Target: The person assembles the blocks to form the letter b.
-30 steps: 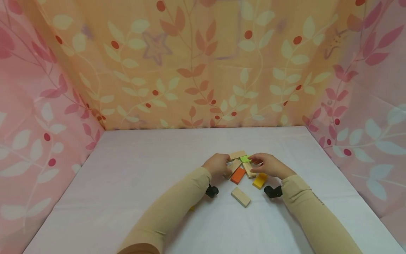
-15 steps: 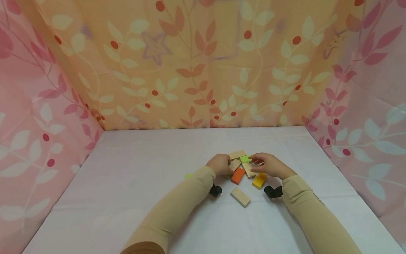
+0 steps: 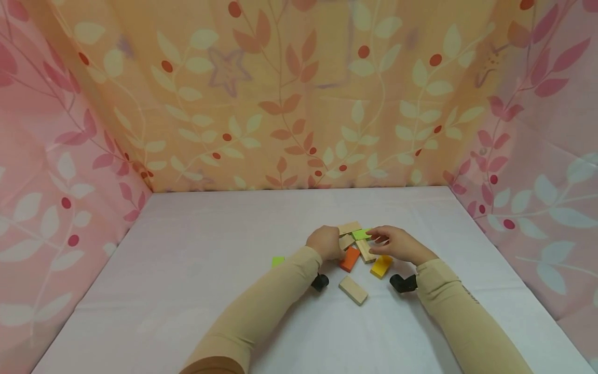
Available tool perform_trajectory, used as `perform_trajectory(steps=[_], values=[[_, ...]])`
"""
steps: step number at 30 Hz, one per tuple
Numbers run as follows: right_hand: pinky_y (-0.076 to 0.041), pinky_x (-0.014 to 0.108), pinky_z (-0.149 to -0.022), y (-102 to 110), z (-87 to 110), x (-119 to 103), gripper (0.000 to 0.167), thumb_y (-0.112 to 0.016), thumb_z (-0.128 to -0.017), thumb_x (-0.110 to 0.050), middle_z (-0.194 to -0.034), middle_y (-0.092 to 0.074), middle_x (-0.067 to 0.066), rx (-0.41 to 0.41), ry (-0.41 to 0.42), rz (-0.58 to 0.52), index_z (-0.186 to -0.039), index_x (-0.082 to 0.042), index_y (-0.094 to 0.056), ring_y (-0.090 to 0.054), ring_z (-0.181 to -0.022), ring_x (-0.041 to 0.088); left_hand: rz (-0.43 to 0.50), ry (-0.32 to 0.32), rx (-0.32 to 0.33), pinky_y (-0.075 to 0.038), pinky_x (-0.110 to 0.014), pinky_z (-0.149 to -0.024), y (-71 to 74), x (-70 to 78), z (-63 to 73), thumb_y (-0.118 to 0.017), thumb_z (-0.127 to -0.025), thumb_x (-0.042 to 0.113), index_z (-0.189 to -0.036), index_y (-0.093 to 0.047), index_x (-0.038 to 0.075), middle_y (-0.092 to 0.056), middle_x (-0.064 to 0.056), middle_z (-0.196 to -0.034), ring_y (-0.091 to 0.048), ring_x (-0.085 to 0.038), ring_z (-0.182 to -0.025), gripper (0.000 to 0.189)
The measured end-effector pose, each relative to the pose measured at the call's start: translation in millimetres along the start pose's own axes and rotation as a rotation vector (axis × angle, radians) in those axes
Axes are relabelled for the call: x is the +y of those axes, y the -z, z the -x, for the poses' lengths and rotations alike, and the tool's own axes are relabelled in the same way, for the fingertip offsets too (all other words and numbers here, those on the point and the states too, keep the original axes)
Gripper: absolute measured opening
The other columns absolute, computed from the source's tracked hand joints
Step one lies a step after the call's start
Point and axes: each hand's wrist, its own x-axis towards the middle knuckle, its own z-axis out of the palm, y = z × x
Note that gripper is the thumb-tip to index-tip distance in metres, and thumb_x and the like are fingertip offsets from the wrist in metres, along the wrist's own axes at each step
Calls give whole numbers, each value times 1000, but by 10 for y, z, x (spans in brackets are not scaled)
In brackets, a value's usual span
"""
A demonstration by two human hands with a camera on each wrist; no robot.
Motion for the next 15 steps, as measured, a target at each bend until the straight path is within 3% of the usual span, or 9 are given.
perform_trajectory(steps=[6, 15], values=[[-48, 40, -83, -4, 3, -6, 45, -72, -79, -22, -113, -58, 14, -3, -9, -10, -118, -5, -58, -56, -98, 26, 79, 13, -26, -43, -26, -65, 20, -45, -5, -77, -68, 29, -99, -59, 12, -60, 2, -84, -51, -13, -72, 40], [-49, 39, -82, -7, -2, 26, 46, -72, -78, -26, -114, -58, 12, -6, -28, -17, -118, -7, -58, -56, -98, 24, 230, 37, -82, -42, -24, -61, 14, -150, -106, -75, -73, 27, -83, -64, 12, -59, 4, -76, -52, -12, -70, 21]])
